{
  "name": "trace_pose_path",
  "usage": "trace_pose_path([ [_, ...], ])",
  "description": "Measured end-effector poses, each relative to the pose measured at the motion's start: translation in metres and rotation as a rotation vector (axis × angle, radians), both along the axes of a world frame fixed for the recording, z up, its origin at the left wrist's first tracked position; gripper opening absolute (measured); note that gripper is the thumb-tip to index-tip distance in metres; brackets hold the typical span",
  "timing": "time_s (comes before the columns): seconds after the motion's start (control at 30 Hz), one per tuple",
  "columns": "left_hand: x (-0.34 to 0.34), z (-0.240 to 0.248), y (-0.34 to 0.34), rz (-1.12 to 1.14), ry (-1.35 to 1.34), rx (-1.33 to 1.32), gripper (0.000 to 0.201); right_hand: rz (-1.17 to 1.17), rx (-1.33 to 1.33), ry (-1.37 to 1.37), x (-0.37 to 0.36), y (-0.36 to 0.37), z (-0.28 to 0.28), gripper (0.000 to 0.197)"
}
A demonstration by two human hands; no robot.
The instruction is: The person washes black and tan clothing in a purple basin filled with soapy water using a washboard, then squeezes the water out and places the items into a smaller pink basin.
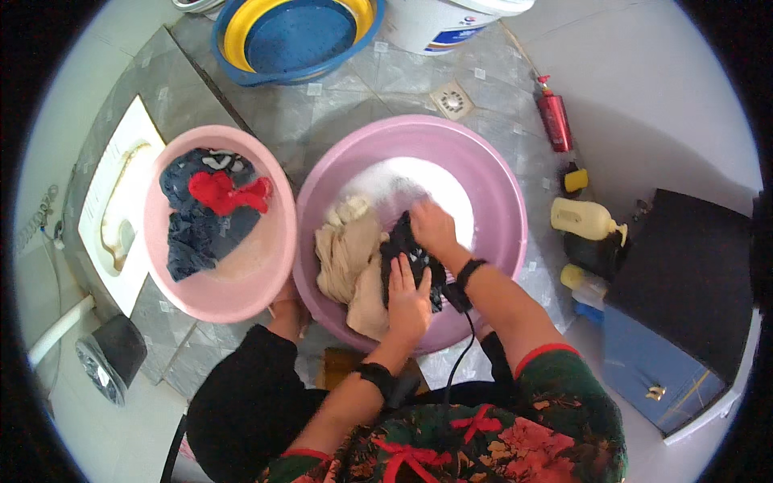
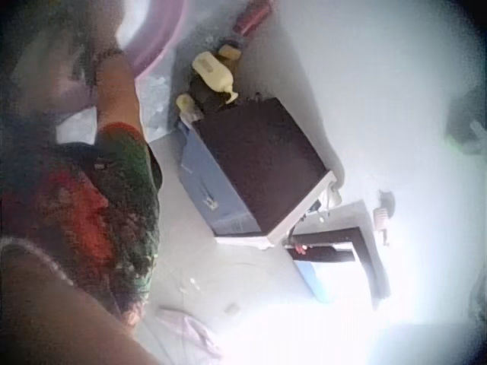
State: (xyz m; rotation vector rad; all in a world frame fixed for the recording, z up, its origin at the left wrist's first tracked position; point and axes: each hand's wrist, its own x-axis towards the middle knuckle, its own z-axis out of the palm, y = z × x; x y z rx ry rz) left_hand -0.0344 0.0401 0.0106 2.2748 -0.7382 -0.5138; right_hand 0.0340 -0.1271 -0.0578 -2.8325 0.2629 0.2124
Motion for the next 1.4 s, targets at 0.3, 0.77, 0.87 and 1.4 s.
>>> trace_pose_path([
  [0.3,0.003,0.005,-0.006,0.059,0.113,0.043,0.056,-0.107,0.246,0.002,-0.001,0.01,0.039,0.028],
  [0.77,0.008,0.001,-0.012,0.099,0.103,-0.022,0.056,0.008,0.202,-0.084,0.008,0.005,0.017,0.019],
  [0.87,0.003,-0.017,0.003,0.062,0.01,0.004,0.055,0.29,0.363,0.16,-0.017,0.029,0.073,0.018],
  [1.4,0.012,-0.004,0.009,0.107,0.155,0.209,0.082,0.071,0.33,0.001,-0.019,0.021,0.062,0.014],
])
